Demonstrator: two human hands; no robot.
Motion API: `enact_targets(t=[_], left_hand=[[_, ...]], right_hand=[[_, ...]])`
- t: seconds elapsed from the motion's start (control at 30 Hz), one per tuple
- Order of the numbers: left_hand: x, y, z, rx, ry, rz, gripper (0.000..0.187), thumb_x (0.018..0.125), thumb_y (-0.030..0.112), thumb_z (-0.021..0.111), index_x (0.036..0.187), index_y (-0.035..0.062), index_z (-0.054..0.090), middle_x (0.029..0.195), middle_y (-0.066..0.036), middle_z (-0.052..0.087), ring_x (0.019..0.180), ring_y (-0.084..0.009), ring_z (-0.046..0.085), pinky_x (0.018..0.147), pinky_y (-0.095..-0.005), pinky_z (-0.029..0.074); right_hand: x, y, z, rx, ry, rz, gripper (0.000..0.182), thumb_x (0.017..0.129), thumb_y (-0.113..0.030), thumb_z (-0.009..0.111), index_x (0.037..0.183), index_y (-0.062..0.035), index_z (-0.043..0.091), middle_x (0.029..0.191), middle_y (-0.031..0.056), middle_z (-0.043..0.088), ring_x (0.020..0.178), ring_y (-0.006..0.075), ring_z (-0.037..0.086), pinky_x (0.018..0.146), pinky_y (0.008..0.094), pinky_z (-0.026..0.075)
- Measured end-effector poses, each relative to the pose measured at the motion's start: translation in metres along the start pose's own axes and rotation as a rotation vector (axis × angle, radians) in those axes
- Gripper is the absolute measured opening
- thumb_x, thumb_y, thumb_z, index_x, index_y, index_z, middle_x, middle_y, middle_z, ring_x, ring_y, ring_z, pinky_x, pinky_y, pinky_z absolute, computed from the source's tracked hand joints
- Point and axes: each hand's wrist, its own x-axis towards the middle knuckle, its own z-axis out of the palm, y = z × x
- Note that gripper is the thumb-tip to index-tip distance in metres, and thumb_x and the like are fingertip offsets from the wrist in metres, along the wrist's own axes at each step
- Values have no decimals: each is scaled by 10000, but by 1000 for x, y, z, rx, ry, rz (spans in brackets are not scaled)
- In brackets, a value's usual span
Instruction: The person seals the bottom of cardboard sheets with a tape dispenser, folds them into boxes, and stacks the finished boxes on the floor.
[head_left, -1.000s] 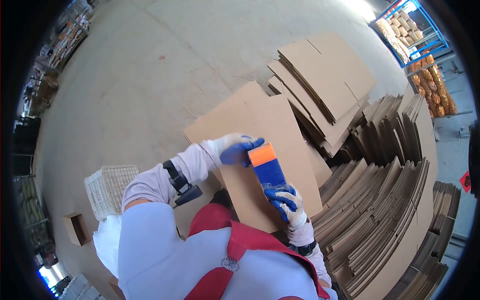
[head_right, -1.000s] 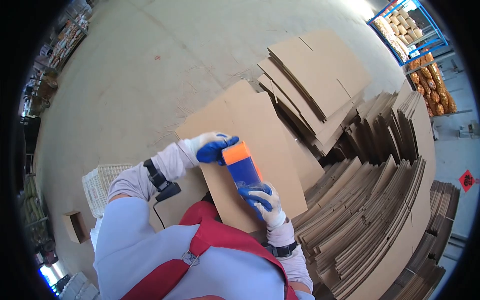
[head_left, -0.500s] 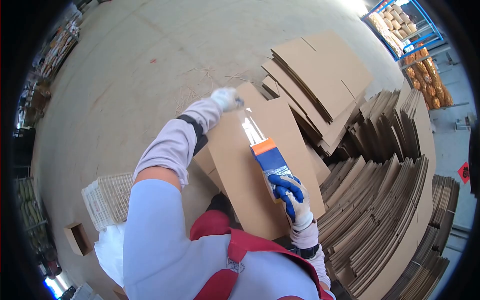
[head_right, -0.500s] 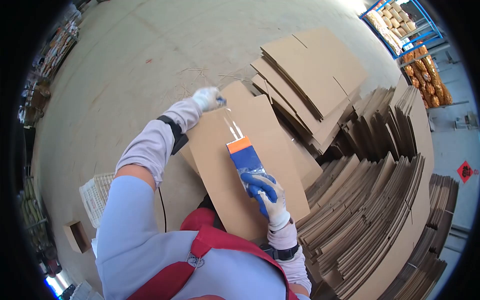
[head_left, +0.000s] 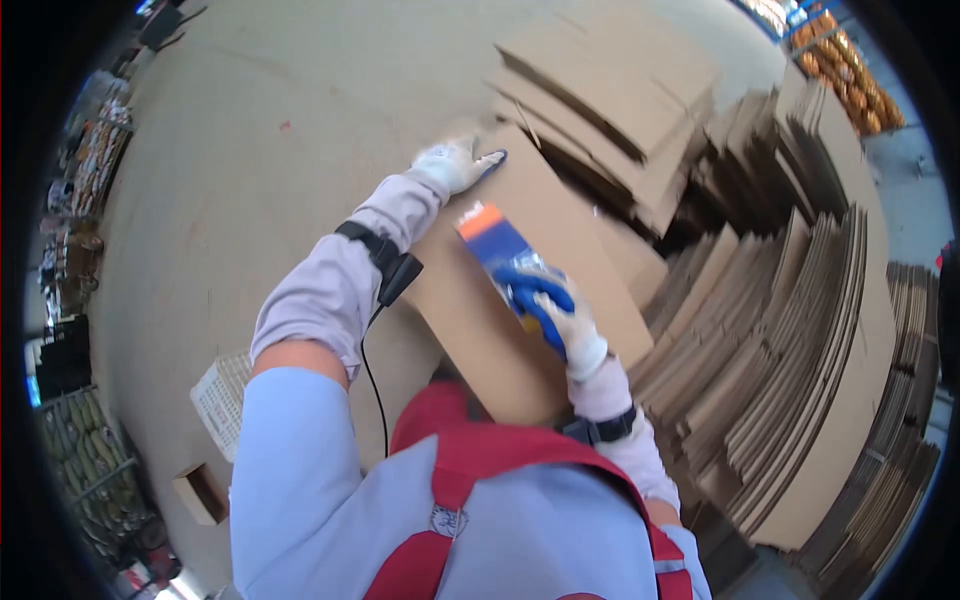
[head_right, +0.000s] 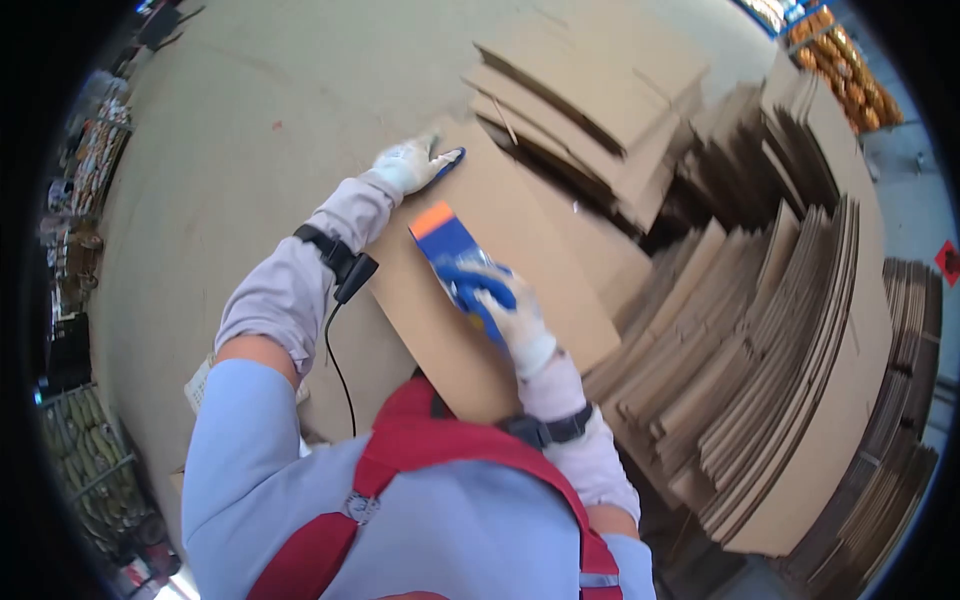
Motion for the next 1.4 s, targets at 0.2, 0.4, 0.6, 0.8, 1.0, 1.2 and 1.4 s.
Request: enact_targets(t=[0.2,0.4,0.6,0.8,1.0,1.2,1.4], left_hand=[[-8,9,30,85,125,-25,748,902,689,368,1443,175,399,1333,-197,543,1222,-358,528,1013,-429,422],[-19,23,32,203,159,-28,733,912,668,364,1464,186,364,1369,-159,525,1236,-319,527,1046,-435,387],[-156,113,117,399,363,396,859,868,635,476,1513,116,245,1542,-267,190,1426,-463,155,1139,-604,68],[-282,194,156,325,189,556,787,814,373,639,1494,181,293,1507,-291,255,1397,-523,181,1095,-686,76],[-257,173,151,249,241,679,747,816,311,636,1484,210,317,1505,-272,274,1378,-539,205,1094,-690,92],[-260,173,140,141,232,695,813,738,353,736,1457,210,383,1487,-252,316,1367,-517,243,1117,-645,110],[-144,58,67,-708,255,609,520,884,113,683,1362,59,487,1426,-127,458,1247,-176,485,924,-288,484]], right_hand=[[-201,5,-55,186,103,121,358,873,-283,598,1071,6,672,1110,172,634,1039,285,588,906,390,452],[-367,56,-82,4,244,264,319,868,-229,567,1011,21,703,1010,162,643,907,253,618,791,325,496],[-273,104,-75,-376,205,47,230,827,-97,587,1016,-109,717,1003,130,690,940,307,630,893,386,479],[-243,98,-55,84,360,297,235,835,-74,556,1007,12,692,928,112,698,806,207,630,785,307,494],[-206,110,-70,-109,346,52,189,847,-176,590,921,-50,710,867,99,703,776,227,671,715,323,513],[-201,229,-11,-588,240,242,274,831,-347,607,907,-108,719,891,144,697,848,320,662,740,427,513],[-233,89,-43,-684,-128,481,237,857,-305,565,1002,-186,708,1031,85,689,982,298,637,814,394,500]])
